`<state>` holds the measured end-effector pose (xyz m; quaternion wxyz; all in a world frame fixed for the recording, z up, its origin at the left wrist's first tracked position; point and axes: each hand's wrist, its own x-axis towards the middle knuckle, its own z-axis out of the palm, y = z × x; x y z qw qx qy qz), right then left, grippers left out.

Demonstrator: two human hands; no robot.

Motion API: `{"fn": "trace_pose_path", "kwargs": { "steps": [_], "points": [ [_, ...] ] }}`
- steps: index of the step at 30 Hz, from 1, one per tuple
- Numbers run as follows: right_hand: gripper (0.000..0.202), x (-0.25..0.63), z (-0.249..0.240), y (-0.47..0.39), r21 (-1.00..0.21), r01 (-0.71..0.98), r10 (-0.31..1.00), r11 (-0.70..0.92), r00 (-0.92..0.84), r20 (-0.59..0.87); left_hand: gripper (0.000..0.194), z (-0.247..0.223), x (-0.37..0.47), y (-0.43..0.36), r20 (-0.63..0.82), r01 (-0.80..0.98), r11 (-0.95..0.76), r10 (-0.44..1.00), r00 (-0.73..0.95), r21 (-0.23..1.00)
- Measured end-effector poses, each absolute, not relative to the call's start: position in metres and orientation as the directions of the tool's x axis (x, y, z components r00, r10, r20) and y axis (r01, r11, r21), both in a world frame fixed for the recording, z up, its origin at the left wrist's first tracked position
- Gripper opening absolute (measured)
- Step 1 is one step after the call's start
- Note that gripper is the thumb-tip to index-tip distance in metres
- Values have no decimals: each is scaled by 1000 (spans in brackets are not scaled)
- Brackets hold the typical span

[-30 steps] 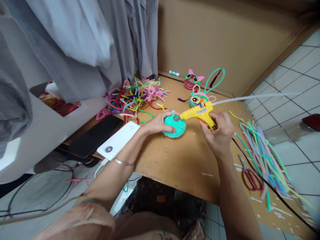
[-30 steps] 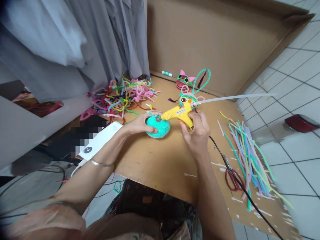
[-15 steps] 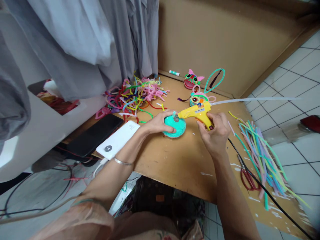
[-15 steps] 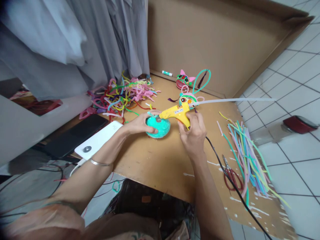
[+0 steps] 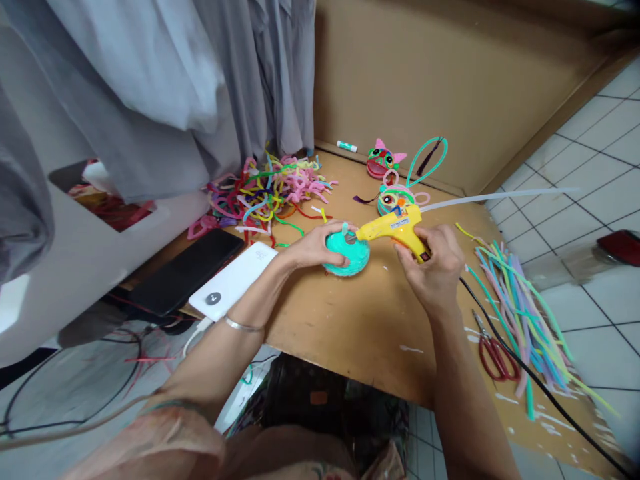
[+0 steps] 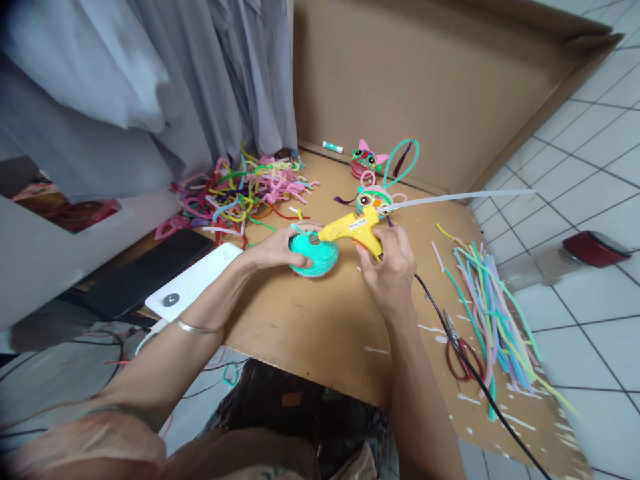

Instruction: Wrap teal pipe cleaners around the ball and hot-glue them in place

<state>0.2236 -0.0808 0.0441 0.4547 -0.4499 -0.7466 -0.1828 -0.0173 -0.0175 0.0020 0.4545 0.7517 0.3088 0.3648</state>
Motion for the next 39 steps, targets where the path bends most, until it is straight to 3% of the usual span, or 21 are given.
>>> {"fn": "trace_pose_path", "kwargs": {
  "steps": [39],
  "points": [
    [13, 223, 43, -80, -179, 833, 536, 524, -159, 829, 68, -1, -18, -16, 274, 138, -408, 790, 549, 902]
  ]
}}
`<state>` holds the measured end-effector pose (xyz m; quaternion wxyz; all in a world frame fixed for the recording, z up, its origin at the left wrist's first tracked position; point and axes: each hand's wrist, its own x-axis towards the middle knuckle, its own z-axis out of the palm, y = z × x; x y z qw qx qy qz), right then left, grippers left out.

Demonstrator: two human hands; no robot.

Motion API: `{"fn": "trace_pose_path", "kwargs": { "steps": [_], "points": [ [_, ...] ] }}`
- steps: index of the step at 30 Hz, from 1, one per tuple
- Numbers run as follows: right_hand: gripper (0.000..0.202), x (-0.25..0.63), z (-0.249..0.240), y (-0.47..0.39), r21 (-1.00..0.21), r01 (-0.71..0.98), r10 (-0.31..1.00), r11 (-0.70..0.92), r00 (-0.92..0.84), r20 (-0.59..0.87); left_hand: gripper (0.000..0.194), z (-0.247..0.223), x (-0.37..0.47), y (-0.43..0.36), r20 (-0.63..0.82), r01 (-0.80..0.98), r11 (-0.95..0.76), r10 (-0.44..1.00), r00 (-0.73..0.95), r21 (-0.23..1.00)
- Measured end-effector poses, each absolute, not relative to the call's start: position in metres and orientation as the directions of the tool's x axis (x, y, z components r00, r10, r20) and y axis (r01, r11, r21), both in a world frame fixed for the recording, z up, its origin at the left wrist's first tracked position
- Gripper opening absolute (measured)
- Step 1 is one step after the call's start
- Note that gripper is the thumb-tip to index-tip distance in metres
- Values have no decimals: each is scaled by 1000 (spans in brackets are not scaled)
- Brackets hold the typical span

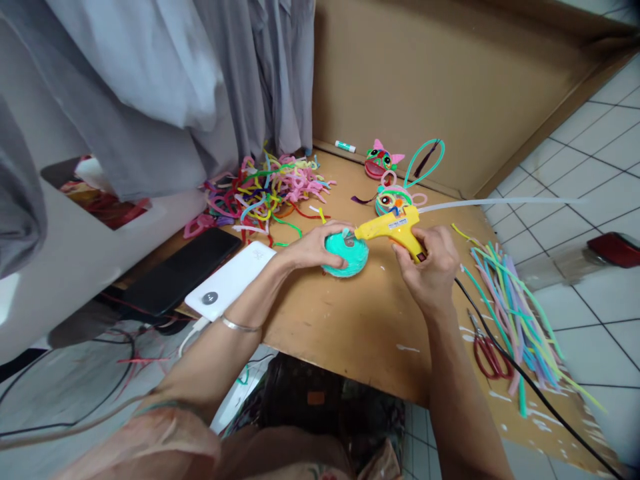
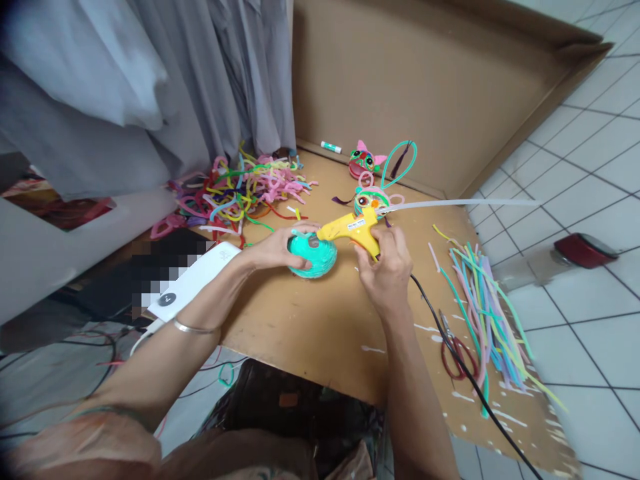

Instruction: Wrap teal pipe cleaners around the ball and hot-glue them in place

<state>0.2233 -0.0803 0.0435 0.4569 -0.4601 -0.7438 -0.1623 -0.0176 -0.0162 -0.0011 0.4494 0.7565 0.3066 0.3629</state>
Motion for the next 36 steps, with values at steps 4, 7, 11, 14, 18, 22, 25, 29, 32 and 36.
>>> {"fn": "trace_pose_path", "kwargs": {
  "steps": [4, 7, 11, 14, 18, 22, 25, 29, 32, 36],
  "points": [
    [14, 226, 46, -82, -190, 812, 551, 552, -184, 814, 68, -2, -18, -15, 283, 130, -415, 785, 551, 900],
    [15, 228, 47, -83, -189, 819, 561, 542, -186, 807, 68, -2, -18, -15, 287, 130, -422, 781, 555, 897],
    [14, 228, 46, -81, -166, 827, 531, 537, -179, 828, 66, -1, -18, -15, 291, 127, -429, 774, 563, 895],
    [14, 226, 44, -80, -154, 828, 507, 539, -173, 845, 67, 0, -18, -16, 288, 129, -429, 772, 567, 894],
    [15, 223, 41, -79, -152, 833, 499, 532, -163, 851, 67, -1, -18, -16, 280, 142, -423, 781, 559, 895],
    [15, 224, 43, -79, -148, 825, 513, 546, -189, 838, 68, -2, -18, -16, 273, 140, -411, 786, 555, 901],
    [15, 227, 45, -81, -153, 818, 527, 554, -201, 826, 68, -2, -17, -16, 288, 123, -420, 780, 556, 899],
    [16, 230, 47, -82, -168, 816, 542, 553, -200, 816, 66, 0, -17, -17, 301, 114, -433, 770, 563, 894],
    [16, 231, 46, -81, -186, 827, 557, 530, -174, 812, 66, 1, -17, -17, 295, 122, -433, 768, 568, 893],
    [15, 228, 44, -80, -219, 832, 561, 510, -129, 818, 67, 1, -17, -17, 297, 125, -436, 769, 566, 891]
  ]
}}
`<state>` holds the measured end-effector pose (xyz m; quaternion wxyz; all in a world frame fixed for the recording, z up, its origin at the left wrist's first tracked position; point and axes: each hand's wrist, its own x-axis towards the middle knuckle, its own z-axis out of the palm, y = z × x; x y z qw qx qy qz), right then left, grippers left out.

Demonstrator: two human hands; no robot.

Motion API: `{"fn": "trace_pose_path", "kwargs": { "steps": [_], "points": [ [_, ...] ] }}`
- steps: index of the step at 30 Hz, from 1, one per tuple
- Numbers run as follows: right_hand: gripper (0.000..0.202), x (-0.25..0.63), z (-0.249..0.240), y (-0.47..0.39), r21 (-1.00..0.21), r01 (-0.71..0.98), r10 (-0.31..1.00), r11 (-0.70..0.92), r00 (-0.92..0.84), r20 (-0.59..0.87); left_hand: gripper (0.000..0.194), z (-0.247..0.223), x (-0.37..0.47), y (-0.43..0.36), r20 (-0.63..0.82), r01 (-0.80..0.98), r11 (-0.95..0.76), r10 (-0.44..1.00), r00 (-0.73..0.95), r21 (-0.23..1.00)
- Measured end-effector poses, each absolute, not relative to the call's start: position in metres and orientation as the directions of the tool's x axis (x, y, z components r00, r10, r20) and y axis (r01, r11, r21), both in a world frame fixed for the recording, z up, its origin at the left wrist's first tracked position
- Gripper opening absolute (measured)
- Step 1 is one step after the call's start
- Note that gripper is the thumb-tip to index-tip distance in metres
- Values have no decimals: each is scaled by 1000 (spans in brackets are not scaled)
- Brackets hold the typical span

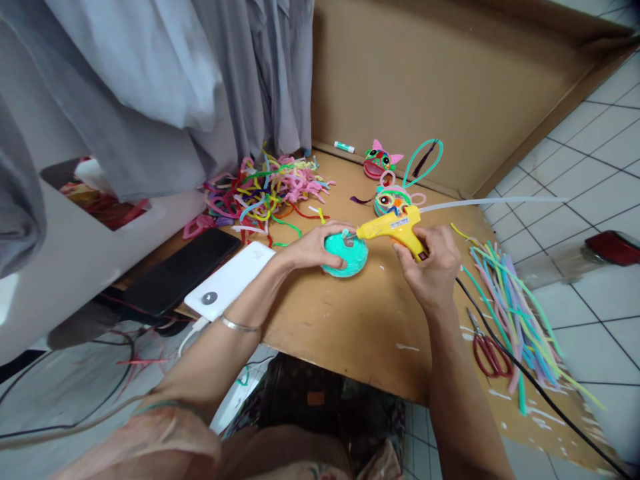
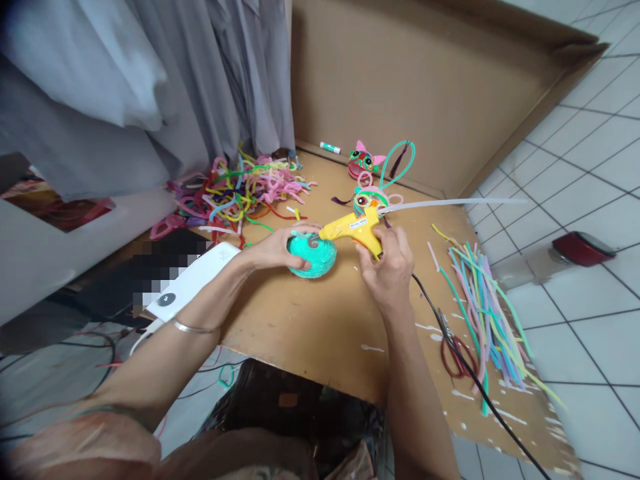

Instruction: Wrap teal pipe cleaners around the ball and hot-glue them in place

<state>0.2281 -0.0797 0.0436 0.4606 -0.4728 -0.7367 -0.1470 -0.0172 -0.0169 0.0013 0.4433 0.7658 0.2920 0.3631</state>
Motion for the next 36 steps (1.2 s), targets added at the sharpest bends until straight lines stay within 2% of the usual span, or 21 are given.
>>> {"fn": "trace_pose_path", "kwargs": {
  "steps": [6, 10, 13, 16, 22, 25, 28, 31, 33, 36],
  "points": [
    [16, 226, 42, -78, -276, 817, 593, 506, -97, 799, 69, 2, -16, -18, 267, 144, -407, 787, 556, 902],
    [25, 233, 36, -71, -414, 786, 633, 459, 38, 773, 68, 3, -17, -18, 280, 145, -424, 781, 558, 894],
    [34, 244, 25, -59, -554, 769, 676, 319, 225, 701, 69, 5, -17, -19, 270, 179, -428, 789, 552, 886],
    [36, 255, 9, -47, -606, 788, 719, 109, 358, 596, 68, 6, -18, -20, 257, 211, -426, 799, 543, 880],
    [38, 265, -22, -39, -512, 840, 730, -177, 461, 504, 67, 4, -18, -21, 269, 234, -446, 802, 533, 864],
    [36, 267, -32, -40, -412, 887, 772, -207, 407, 488, 65, 4, -17, -21, 281, 227, -454, 799, 532, 862],
    [37, 267, -36, -42, -257, 941, 813, -219, 322, 485, 64, 5, -17, -21, 278, 226, -452, 798, 534, 863],
    [43, 258, -29, -46, -182, 973, 794, -142, 222, 566, 65, 5, -16, -21, 265, 236, -439, 807, 528, 867],
    [44, 244, -17, -52, -235, 970, 745, 57, 115, 657, 65, 5, -16, -21, 262, 236, -435, 808, 528, 869],
    [48, 208, 8, -67, -303, 852, 678, 426, -79, 731, 64, 3, -15, -20, 274, 222, -443, 803, 530, 869]
  ]
}}
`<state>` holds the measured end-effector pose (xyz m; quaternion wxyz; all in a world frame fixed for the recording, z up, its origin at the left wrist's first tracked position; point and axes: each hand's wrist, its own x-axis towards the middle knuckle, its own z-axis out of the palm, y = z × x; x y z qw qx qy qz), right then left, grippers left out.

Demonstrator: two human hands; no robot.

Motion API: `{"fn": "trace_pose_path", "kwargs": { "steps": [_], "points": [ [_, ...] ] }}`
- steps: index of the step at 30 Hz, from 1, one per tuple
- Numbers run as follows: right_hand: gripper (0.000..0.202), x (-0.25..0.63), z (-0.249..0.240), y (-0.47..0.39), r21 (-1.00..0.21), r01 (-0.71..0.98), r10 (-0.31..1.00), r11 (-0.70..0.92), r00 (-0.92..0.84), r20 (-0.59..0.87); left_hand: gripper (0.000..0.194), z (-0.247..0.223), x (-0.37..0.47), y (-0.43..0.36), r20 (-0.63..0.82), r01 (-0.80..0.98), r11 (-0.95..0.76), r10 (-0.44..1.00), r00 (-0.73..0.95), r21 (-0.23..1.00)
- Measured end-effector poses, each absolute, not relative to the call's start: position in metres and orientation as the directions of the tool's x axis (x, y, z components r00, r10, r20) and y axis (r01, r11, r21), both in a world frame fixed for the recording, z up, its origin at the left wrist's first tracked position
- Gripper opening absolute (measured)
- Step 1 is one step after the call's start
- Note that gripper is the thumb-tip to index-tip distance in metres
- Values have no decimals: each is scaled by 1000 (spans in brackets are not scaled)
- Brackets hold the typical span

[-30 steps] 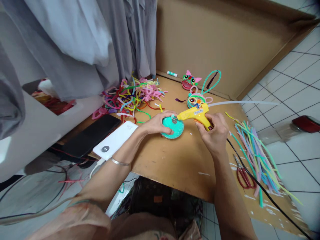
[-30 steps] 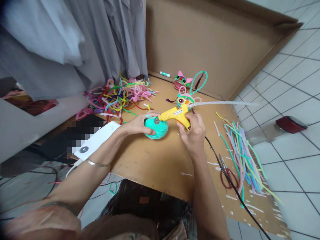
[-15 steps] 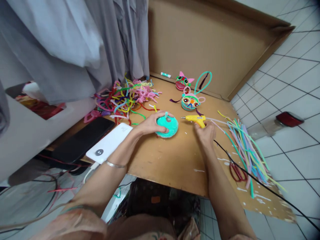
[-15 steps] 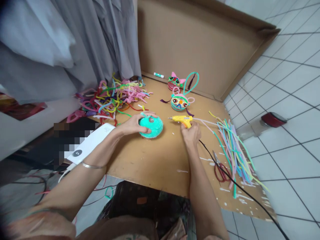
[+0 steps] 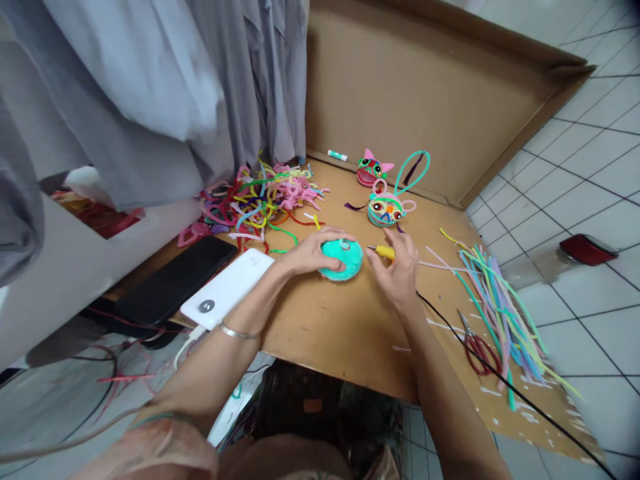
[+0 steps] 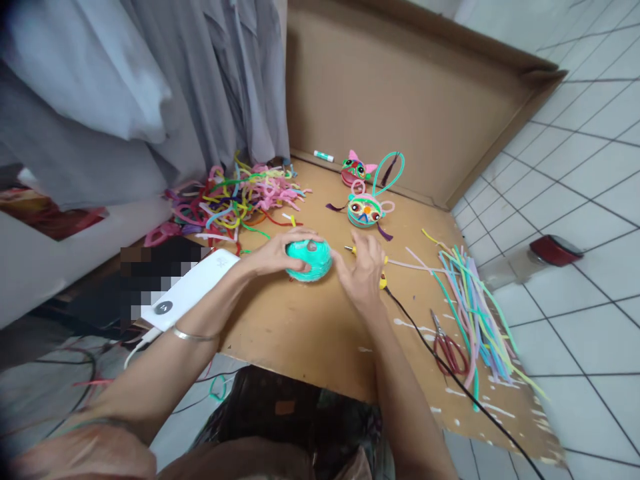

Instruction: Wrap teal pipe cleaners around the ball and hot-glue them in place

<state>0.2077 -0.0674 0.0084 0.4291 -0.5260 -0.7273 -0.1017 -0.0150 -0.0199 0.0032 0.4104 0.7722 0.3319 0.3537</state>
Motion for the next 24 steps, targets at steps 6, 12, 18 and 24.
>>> {"fn": "trace_pose_path", "kwargs": {
  "steps": [6, 12, 18, 24],
  "points": [
    [23, 152, 44, -82, -299, 737, 661, 605, -257, 705, 52, -1, -12, -18, 348, 146, -488, 772, 532, 860],
    [23, 163, 37, -65, -570, 592, 739, 569, -64, 671, 58, 1, -9, -22, 317, 177, -455, 804, 503, 873],
    [28, 165, 26, -65, -843, 339, 873, 418, 107, 476, 64, 2, -11, -23, 300, 208, -454, 806, 510, 866],
    [36, 167, 24, -67, -933, 156, 929, 324, 132, 345, 67, 2, -11, -23, 282, 239, -454, 807, 519, 858]
  ]
}}
